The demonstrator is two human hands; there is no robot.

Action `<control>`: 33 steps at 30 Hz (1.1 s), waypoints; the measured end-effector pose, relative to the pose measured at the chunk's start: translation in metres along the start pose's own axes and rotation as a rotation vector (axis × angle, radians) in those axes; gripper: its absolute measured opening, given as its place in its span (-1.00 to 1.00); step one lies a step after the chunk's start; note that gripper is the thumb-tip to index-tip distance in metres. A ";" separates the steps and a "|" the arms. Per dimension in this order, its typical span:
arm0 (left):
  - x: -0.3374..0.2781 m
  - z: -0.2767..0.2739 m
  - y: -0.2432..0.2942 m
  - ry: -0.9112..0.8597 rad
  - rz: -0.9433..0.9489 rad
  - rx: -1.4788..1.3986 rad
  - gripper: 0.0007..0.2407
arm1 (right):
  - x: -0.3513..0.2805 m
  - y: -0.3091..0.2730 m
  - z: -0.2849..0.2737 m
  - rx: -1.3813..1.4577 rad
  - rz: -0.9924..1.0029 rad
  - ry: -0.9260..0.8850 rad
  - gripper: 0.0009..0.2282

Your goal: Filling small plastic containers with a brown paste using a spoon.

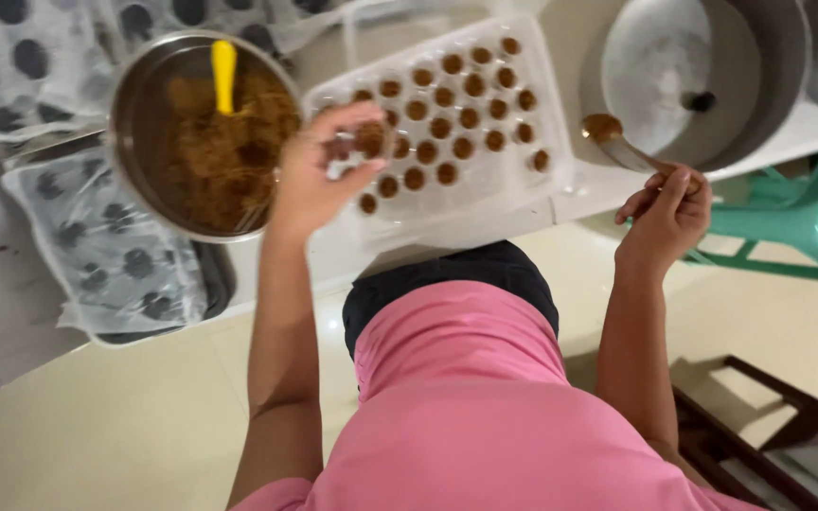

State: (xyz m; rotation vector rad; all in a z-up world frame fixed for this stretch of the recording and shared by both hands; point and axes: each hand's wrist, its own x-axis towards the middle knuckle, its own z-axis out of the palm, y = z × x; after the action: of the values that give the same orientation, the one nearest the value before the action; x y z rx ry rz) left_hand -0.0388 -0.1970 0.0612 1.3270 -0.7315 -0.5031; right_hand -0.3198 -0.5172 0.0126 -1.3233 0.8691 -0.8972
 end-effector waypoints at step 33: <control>0.007 0.153 -0.089 -0.110 -0.205 1.132 -0.60 | 0.064 0.014 -0.069 0.128 0.029 -0.042 -0.86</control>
State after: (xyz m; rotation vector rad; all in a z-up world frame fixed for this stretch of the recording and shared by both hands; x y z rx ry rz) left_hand -0.1384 -0.3237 -0.0134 2.4582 -1.0309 -0.3088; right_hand -0.3554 -0.6038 -0.0063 -1.2117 0.7832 -0.8847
